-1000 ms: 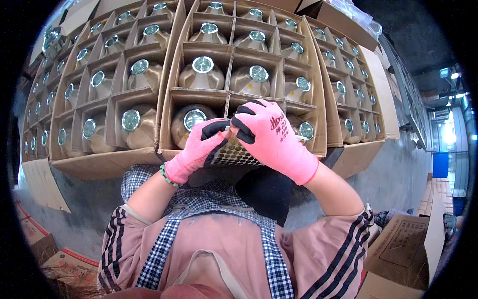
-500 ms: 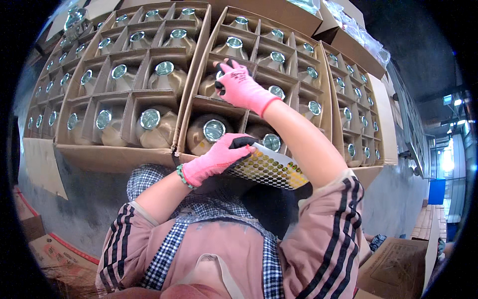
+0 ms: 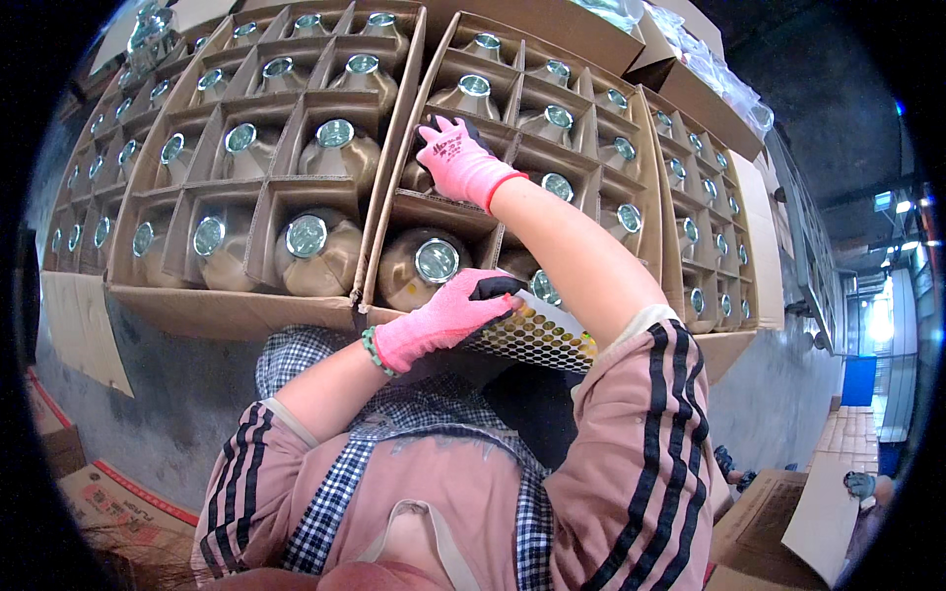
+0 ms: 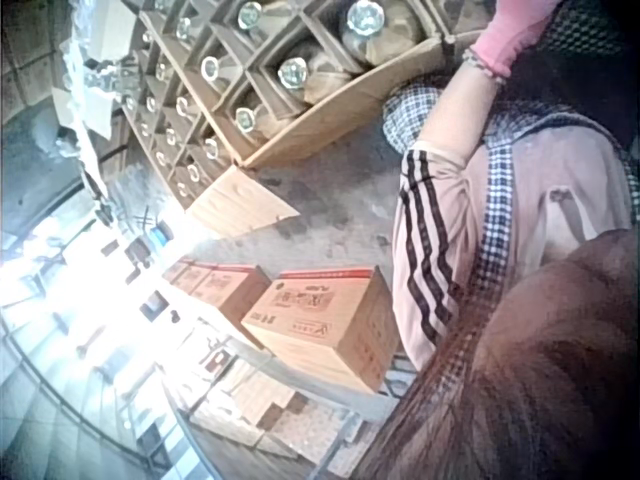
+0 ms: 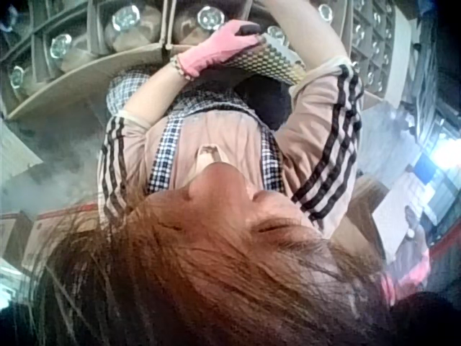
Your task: The person applies small circular stickers to the tops of glass jars arranged in a cardboard box. They peel individual stickers from a sheet and press them onto the jar lids one by one.
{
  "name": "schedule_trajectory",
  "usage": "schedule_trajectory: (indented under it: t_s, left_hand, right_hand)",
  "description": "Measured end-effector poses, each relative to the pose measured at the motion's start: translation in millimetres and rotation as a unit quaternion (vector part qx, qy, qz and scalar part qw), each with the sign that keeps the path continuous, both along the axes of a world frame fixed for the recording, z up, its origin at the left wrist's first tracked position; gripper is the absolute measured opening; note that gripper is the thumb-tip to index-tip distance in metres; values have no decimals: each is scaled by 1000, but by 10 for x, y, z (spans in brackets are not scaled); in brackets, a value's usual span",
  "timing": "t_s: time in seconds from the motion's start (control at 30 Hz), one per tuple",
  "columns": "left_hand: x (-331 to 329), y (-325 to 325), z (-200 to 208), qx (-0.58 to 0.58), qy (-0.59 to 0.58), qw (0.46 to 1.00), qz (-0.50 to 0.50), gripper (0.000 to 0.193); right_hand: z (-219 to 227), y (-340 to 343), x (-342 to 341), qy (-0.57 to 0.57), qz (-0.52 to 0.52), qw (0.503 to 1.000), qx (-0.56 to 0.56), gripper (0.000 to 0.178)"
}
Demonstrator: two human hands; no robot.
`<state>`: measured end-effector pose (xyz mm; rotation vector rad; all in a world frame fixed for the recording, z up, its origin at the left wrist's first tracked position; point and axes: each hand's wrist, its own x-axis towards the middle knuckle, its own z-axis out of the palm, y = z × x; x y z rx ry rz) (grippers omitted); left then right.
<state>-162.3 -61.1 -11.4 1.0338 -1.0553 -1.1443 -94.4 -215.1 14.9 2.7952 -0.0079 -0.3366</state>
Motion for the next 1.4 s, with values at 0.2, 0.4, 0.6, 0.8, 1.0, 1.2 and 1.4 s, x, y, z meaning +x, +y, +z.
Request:
schedule_trajectory:
  t_s: [0.2, 0.4, 0.6, 0.8, 1.0, 1.2, 1.4]
  left_hand:
    - [75, 45, -32, 56, 8, 997, 48, 25]
    - [-10, 29, -64, 62, 169, 976, 120, 21]
    - [-9, 71, -4, 30, 97, 985, 140, 21]
    - [32, 57, 250, -16, 87, 983, 161, 30]
    - [-52, 276, 756, -207, -475, 828, 215, 44]
    - [-6, 288, 603, -188, -383, 894, 136, 40]
    - [52, 328, 663, -178, -294, 930, 131, 29]
  right_hand:
    - [713, 23, -431, -253, -80, 919, 293, 26]
    - [1522, 341, -2161, -329, -185, 889, 260, 49]
    - [934, 388, -2748, -365, -336, 754, 431, 45]
    - [858, 502, -2786, -429, -321, 692, 484, 16]
    - [1059, 695, -2712, -367, -319, 740, 464, 17]
    - [1183, 838, -2554, -327, -228, 806, 438, 26]
    - [1230, 881, -2465, -329, -207, 803, 451, 27]
